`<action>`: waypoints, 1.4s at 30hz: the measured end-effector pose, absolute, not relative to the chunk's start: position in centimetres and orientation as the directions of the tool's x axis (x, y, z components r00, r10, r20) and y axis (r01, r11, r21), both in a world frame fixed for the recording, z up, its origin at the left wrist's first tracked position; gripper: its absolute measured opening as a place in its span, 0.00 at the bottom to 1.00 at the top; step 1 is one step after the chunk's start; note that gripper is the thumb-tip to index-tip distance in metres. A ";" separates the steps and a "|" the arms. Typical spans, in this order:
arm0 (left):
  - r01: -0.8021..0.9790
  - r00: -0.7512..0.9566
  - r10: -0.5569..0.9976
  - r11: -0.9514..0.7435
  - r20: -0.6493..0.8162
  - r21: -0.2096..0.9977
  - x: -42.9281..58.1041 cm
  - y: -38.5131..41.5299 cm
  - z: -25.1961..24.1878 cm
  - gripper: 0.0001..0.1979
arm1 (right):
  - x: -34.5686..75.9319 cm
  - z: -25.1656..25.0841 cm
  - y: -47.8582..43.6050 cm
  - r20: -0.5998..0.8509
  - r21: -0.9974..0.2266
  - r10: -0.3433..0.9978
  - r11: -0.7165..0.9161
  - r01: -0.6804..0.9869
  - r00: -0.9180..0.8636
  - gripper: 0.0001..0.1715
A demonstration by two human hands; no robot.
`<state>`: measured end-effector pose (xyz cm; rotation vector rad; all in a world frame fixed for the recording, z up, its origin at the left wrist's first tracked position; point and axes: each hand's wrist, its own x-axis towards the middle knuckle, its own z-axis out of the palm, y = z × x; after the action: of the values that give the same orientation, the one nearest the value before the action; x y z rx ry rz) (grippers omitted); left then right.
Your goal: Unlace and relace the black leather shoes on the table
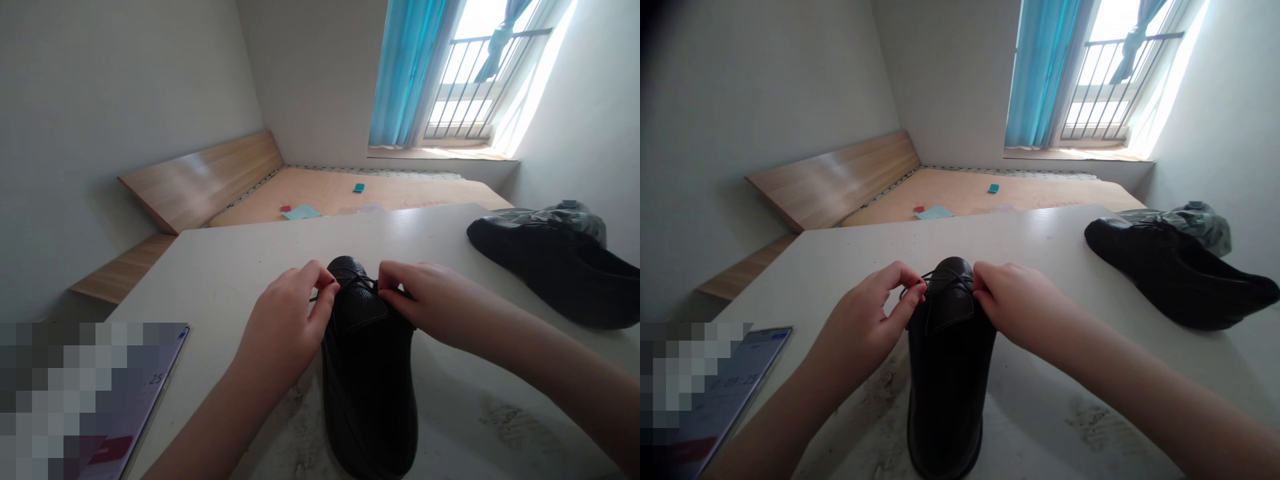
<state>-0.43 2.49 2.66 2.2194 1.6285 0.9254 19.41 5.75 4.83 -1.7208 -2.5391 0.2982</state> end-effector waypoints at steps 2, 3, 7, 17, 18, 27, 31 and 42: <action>0.767 0.186 0.908 -0.373 0.376 0.522 -0.4 2.4 2.6 0.06 | 19.9 4.2 5.7 -0.015 -0.266 0.931 0.347 0.900 -0.363 0.08; 0.764 0.192 0.892 -0.398 0.410 0.508 -0.3 2.4 2.6 0.05 | 20.1 4.1 5.6 0.034 -0.302 0.925 0.371 0.878 -0.379 0.08; 0.721 0.148 0.789 -0.499 0.597 0.482 -0.3 2.1 2.8 0.05 | 20.9 5.2 5.2 0.320 -0.503 0.848 0.530 0.683 -0.423 0.07; -0.128 -0.151 0.798 -0.602 0.584 0.789 -0.7 1.3 4.5 0.01 | 17.2 10.5 4.2 0.171 -0.876 0.680 0.436 0.206 -0.713 0.08; -0.153 -0.170 0.796 -0.604 0.581 0.782 -0.9 1.4 4.7 0.02 | 16.6 10.7 4.3 0.169 -0.888 0.656 0.425 0.176 -0.735 0.08; 0.167 0.065 0.973 -0.229 0.221 0.959 -2.0 5.1 2.1 0.13 | 14.7 11.6 5.1 0.183 -0.925 0.611 0.373 0.077 -0.770 0.06; 0.422 0.134 0.976 -0.211 0.170 0.882 -1.4 5.9 0.3 0.10 | 14.7 10.9 5.6 0.209 -0.966 0.597 0.250 -0.069 -0.775 0.07; 0.657 0.106 0.894 -0.391 0.435 0.644 -0.3 4.1 0.7 0.08 | 14.7 9.9 7.1 0.248 -0.962 0.592 0.055 -0.268 -0.767 0.06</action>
<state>-0.26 4.10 0.69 2.0994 1.5317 1.1656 14.70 7.08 9.90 -0.3265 -1.7174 1.7787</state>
